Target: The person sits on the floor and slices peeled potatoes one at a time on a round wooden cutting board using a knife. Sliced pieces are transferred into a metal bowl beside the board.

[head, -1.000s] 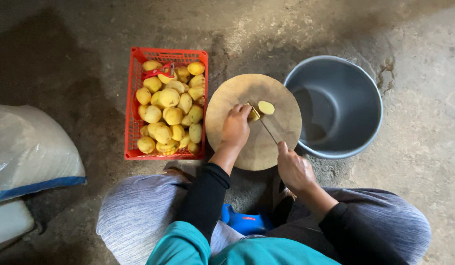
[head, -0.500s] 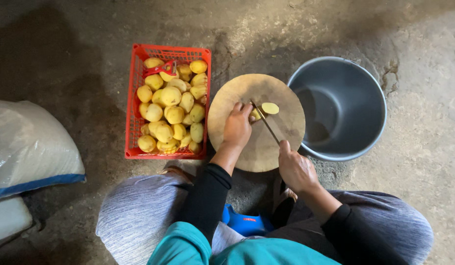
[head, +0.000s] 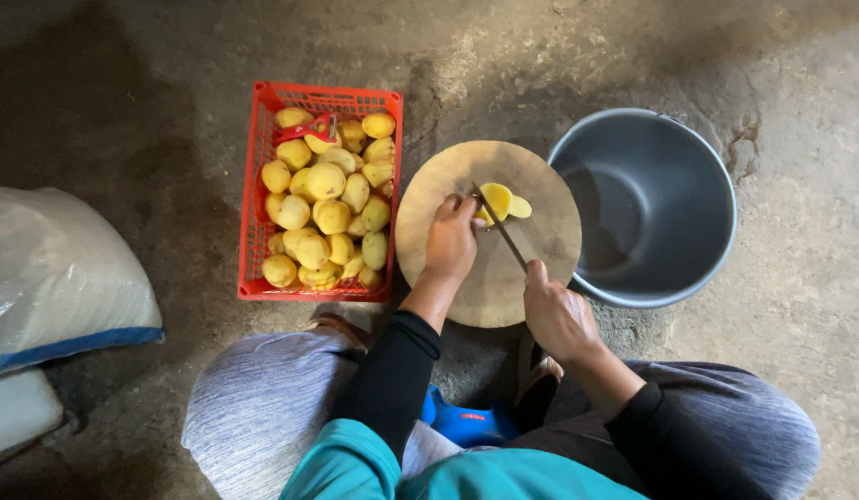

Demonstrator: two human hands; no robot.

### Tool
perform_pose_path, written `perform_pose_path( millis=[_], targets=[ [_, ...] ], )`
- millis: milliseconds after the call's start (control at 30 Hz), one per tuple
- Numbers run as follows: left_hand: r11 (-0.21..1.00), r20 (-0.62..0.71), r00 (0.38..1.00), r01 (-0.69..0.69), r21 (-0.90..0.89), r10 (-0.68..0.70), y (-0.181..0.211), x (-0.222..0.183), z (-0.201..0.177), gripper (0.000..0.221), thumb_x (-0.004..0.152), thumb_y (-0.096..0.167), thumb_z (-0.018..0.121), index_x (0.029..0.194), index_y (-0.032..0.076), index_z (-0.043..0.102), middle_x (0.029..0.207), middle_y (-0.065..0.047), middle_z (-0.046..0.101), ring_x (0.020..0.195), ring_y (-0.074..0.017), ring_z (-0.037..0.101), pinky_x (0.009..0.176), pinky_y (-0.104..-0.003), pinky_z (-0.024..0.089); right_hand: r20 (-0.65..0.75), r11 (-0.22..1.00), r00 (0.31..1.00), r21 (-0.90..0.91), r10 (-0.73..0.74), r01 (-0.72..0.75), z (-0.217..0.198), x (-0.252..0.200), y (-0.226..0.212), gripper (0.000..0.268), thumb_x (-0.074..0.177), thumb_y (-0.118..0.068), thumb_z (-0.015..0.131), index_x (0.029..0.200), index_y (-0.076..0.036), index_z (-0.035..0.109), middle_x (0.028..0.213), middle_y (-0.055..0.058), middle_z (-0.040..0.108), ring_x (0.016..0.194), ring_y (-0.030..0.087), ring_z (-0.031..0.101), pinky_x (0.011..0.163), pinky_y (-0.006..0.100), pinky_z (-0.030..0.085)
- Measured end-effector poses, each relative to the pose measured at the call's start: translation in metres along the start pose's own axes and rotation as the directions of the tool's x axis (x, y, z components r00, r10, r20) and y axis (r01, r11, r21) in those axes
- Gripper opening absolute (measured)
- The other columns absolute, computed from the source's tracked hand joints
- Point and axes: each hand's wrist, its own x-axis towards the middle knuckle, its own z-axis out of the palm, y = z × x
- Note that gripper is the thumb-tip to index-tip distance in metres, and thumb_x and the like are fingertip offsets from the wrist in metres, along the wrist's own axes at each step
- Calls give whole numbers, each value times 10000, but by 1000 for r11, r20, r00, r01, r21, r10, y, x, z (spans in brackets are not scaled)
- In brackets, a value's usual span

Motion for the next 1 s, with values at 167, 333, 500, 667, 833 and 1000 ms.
perform_pose_path(
  millis=[167,333,500,667,833,1000],
  targets=[
    [1000,-15,1000,-18,10,18,-3,2,1,289,782,-67,659,1043,57,643,1048,-167,664,1010,-394,648,873,-468,535,35,1000,999,1,12,-12,20,17,-1,210,1035,-196,387,1187,-54,417,871,299,713,827,501,707,751,592,555],
    [991,-46,998,28,-128,-34,-3,1,1,217,825,-20,695,1020,55,636,1051,-163,661,989,-380,651,848,-452,534,15,995,995,17,-94,93,25,33,3,258,1000,-170,387,1220,-36,401,854,279,718,811,482,719,736,591,556],
    [1000,-71,997,18,-20,-20,-11,3,1,257,805,-74,652,1035,41,657,1035,-176,660,1014,-399,638,869,-458,530,31,999,999,48,-22,20,3,11,-1,212,1028,-197,378,1175,-49,413,853,293,711,819,504,701,755,605,533],
    [999,-56,998,38,-2,-38,-17,1,5,197,807,-20,711,988,32,651,967,-180,663,992,-404,636,851,-478,513,2,996,999,75,-41,41,-4,-5,-8,212,1022,-221,383,1144,-51,415,875,282,707,817,520,690,749,620,520],
    [999,-60,998,13,-32,-14,-17,2,2,231,809,-54,659,1016,48,654,1006,-160,683,1018,-390,645,874,-467,523,44,998,999,55,-15,13,19,10,2,228,1034,-209,365,1192,-52,413,884,290,713,835,498,709,771,597,540],
    [992,-104,988,108,-71,-115,-12,4,5,198,810,59,758,973,66,646,959,-156,663,927,-374,664,799,-464,536,47,959,974,-170,-224,228,48,37,14,264,986,-118,435,1225,-5,423,1021,340,666,775,468,707,675,563,540]
  ],
)
